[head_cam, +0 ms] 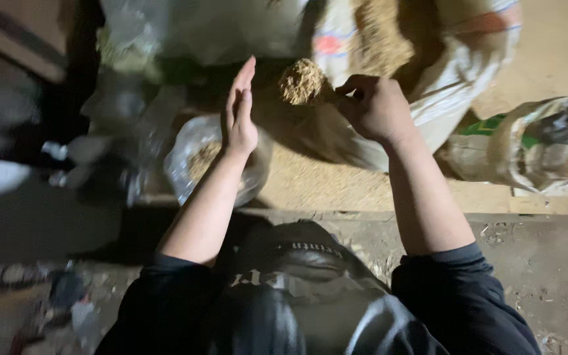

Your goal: The person scoops grain from a large sack using a green scoop and pours it into a clear plastic bag. The person repeats this process multiple times, filling the bag with grain.

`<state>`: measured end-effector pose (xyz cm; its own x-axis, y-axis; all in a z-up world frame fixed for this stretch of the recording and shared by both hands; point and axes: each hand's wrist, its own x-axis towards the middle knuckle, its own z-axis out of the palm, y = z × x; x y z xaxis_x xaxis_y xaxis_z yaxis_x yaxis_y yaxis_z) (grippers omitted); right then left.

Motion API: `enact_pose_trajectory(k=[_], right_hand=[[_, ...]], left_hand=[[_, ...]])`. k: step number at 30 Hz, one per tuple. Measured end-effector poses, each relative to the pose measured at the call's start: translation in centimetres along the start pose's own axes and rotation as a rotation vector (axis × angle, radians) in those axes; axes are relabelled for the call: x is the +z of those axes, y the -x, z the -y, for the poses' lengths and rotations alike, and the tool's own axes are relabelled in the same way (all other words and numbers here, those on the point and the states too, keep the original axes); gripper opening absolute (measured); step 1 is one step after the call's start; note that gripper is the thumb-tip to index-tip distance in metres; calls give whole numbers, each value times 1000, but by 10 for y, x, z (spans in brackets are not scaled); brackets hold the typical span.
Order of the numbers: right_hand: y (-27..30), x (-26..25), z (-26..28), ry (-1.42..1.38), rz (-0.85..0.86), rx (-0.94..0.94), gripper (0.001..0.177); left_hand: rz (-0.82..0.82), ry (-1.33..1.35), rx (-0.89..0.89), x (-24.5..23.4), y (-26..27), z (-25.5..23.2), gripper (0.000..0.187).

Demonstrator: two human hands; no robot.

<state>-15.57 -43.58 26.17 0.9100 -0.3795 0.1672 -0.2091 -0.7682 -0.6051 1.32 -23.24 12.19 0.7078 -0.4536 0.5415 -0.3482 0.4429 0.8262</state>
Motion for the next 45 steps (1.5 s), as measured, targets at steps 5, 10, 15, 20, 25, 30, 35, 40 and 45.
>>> enact_pose_trajectory(k=[5,10,15,20,25,30,35,40,45], right_hand=[[10,72,23,108,86,-167,31],[21,143,46,14,232,-12,31],[31,200,63,108,321,162,30],[34,259,68,533,511,288,38],[55,297,62,603,408,173,40],[73,281,40,711,274,-2,60],[101,206,38,436,-138,38,49],[119,97,43,397,-373,60,33],[113,19,24,574,-450,176,36]], left_hand=[[-107,-199,-213,-75,71,-12,54],[-182,-166,-285,-134,136,17,54],[-194,-212,-471,-168,186,49,58],[-70,-207,-408,-175,194,44,61],[11,-356,-468,-171,192,35,61],[48,-303,-480,-165,181,22,59],[41,-178,-393,-143,157,20,56],[84,-18,-263,-101,127,35,52],[201,101,-145,-42,75,33,48]])
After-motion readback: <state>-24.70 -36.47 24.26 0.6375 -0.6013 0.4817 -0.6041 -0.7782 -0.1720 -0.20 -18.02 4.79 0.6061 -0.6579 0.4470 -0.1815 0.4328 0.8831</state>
